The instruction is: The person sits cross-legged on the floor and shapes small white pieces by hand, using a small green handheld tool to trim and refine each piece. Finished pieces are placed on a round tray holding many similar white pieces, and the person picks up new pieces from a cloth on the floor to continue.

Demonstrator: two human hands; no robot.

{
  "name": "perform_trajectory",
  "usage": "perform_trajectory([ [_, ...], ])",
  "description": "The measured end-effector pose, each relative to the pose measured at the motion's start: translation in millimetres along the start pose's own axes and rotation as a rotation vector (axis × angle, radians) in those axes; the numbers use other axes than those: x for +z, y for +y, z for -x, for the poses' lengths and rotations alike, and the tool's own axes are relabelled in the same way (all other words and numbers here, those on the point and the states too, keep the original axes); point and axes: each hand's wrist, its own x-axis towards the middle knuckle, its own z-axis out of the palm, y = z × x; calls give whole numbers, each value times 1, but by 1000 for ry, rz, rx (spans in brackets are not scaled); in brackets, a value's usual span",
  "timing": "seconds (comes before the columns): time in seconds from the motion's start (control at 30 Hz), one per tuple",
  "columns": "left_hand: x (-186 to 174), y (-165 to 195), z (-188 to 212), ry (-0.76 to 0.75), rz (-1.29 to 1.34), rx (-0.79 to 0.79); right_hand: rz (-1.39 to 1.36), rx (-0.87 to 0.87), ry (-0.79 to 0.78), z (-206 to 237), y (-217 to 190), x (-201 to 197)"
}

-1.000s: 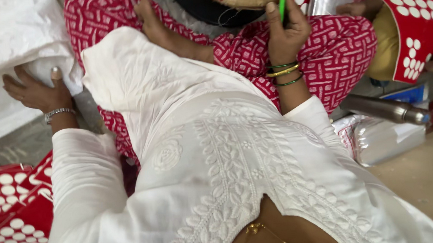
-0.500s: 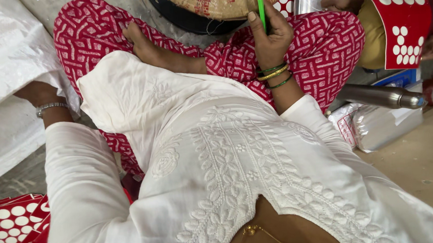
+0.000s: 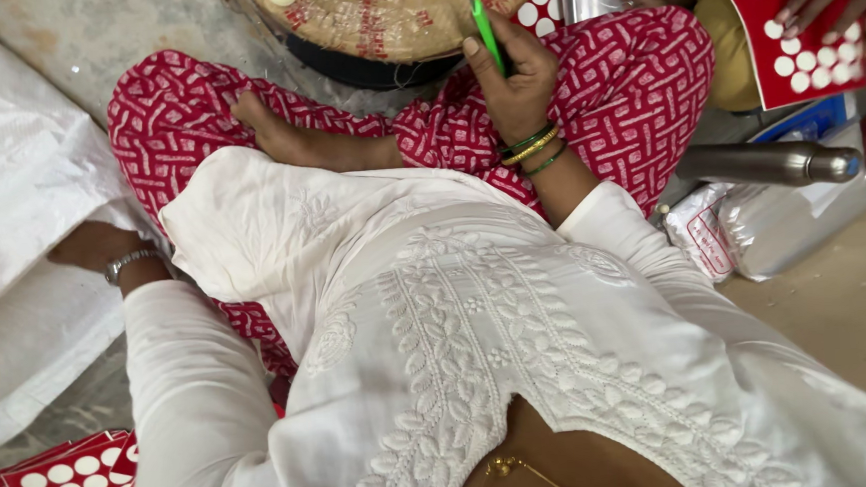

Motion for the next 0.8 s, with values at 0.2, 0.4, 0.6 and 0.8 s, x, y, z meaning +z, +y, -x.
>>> perform_trajectory([
  [0.2, -25, -9, 16, -184, -1151, 223, 12, -1, -6, -2, -5, -1],
  [0.4, -48, -17, 13, -172, -1070, 502, -62, 22, -11, -1, -4, -1],
  [0.6, -57, -23, 21, -140, -967, 512, -36, 11, 5, 1, -4, -2],
  [0.8, -66, -30, 50, -87, -862, 465, 3, -3, 17, 1, -1, -2],
])
